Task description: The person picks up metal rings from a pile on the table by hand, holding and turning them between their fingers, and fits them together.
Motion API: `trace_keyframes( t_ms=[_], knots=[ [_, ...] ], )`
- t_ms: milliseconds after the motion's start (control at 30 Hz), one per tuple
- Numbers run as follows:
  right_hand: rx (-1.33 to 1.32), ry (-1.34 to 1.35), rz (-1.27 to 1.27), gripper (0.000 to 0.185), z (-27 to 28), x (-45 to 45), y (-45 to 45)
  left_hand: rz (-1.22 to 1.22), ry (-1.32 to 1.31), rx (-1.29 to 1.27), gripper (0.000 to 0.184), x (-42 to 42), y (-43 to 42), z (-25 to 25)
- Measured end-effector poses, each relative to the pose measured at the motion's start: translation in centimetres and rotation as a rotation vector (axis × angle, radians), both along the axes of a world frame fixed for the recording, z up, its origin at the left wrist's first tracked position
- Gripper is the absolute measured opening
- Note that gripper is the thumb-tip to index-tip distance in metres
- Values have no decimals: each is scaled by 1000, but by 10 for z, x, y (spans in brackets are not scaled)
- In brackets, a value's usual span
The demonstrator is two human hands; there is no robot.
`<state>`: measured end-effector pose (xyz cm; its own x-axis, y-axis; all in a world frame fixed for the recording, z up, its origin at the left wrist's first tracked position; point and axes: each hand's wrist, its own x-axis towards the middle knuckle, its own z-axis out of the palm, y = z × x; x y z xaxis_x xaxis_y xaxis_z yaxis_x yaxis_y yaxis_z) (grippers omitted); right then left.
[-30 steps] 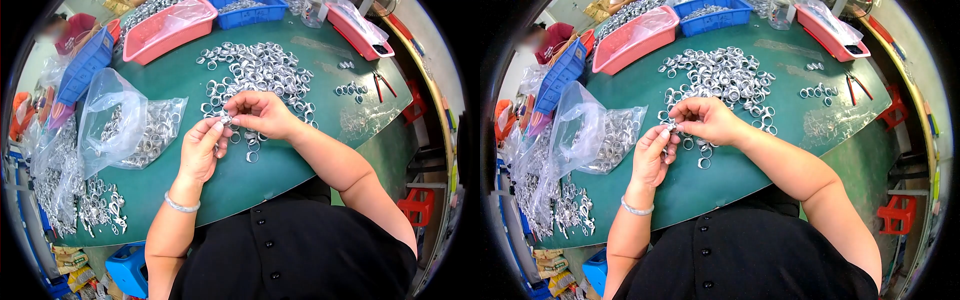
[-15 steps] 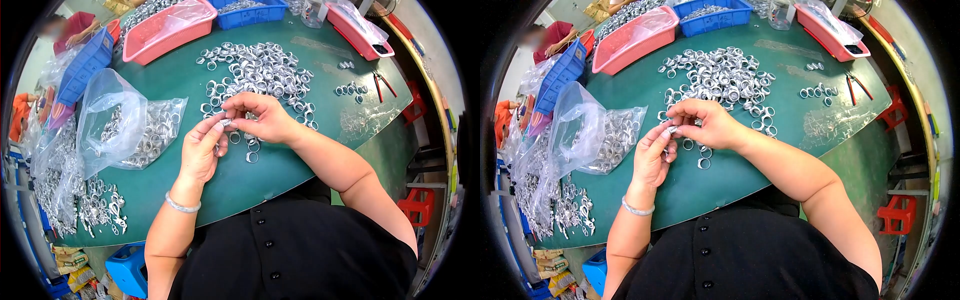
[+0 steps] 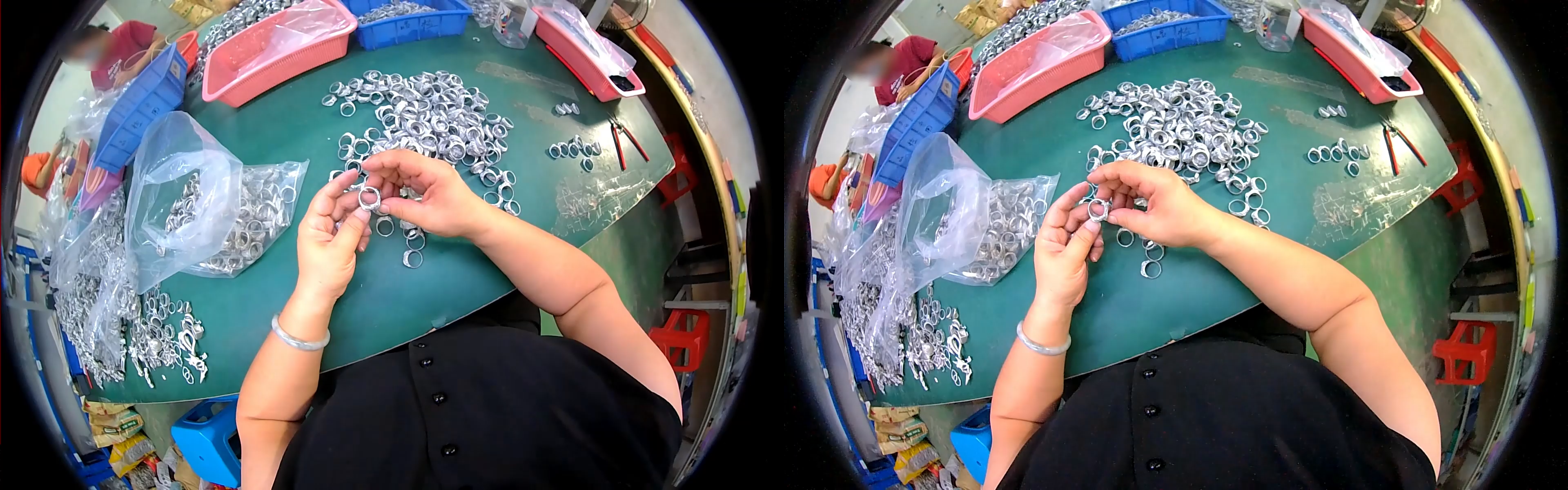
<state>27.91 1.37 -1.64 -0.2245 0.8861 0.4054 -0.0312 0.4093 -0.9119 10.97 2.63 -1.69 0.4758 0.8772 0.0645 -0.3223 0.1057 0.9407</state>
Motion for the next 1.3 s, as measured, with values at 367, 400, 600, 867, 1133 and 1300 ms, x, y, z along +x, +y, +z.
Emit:
trace_keyframes(
  t_ms=[367, 400, 600, 867, 1133, 1300],
  knots=[
    [50, -64, -23, 43, 3, 1, -1, 41, 88, 113, 41, 0, -3, 2],
    [65, -63, -37, 42, 2, 0, 0, 45, 93, 121, 41, 0, -3, 1],
    [95, -141, -128, 33, 7, 1, -1, 54, -71, -77, 35, -1, 1, -1],
    [421, -742, -152, 14, 5, 5, -1, -58, -489, -539, 32, -16, 22, -11],
    [414, -894, -175, 14, 15, -7, -8, -42, -334, -519, 16, -15, 17, -9],
    [403, -875, -184, 12, 14, -11, -9, -58, -121, -457, 11, -10, 11, -4]
  ],
)
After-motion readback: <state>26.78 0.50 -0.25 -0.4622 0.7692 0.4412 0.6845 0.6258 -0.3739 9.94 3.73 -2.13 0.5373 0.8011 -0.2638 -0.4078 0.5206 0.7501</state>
